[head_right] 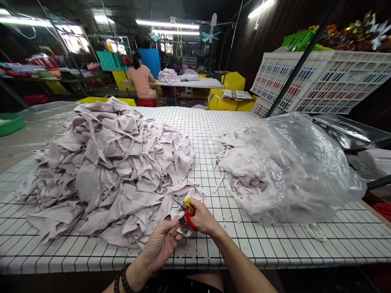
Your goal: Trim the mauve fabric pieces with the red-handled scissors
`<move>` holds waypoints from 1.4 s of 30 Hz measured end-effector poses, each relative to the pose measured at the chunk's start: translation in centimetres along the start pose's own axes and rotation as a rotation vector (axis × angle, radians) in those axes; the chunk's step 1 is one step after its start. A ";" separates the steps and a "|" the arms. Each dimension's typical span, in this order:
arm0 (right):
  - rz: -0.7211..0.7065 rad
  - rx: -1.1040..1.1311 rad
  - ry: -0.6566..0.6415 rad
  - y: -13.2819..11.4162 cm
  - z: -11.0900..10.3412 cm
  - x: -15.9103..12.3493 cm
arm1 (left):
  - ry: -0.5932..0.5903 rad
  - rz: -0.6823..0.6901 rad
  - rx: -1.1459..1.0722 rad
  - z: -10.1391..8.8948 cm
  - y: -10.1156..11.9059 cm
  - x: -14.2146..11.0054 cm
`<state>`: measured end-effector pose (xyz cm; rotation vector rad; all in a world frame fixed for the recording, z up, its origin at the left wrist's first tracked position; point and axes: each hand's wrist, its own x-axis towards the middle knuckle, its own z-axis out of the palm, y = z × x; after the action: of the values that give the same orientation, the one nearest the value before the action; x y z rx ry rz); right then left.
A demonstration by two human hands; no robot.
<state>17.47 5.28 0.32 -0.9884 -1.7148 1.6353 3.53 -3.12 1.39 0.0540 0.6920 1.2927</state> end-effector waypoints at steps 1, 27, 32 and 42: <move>-0.005 0.001 0.030 0.1 0.3 0.3 | 0.004 -0.030 0.002 -0.1 0.1 -0.3; -0.066 -0.040 0.266 -1.1 2.2 -0.4 | 0.009 0.555 0.797 1.7 3.5 -2.5; -0.014 -0.003 0.209 -0.8 1.6 -0.9 | -0.140 0.344 0.651 1.3 3.0 -1.2; -0.003 -0.707 0.132 -5.0 -1.1 -4.5 | -0.132 0.466 0.837 0.9 3.0 -1.0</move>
<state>20.27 2.32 5.73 -1.3622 -2.2418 0.9212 1.34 -2.80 3.78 1.0217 1.1055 1.3341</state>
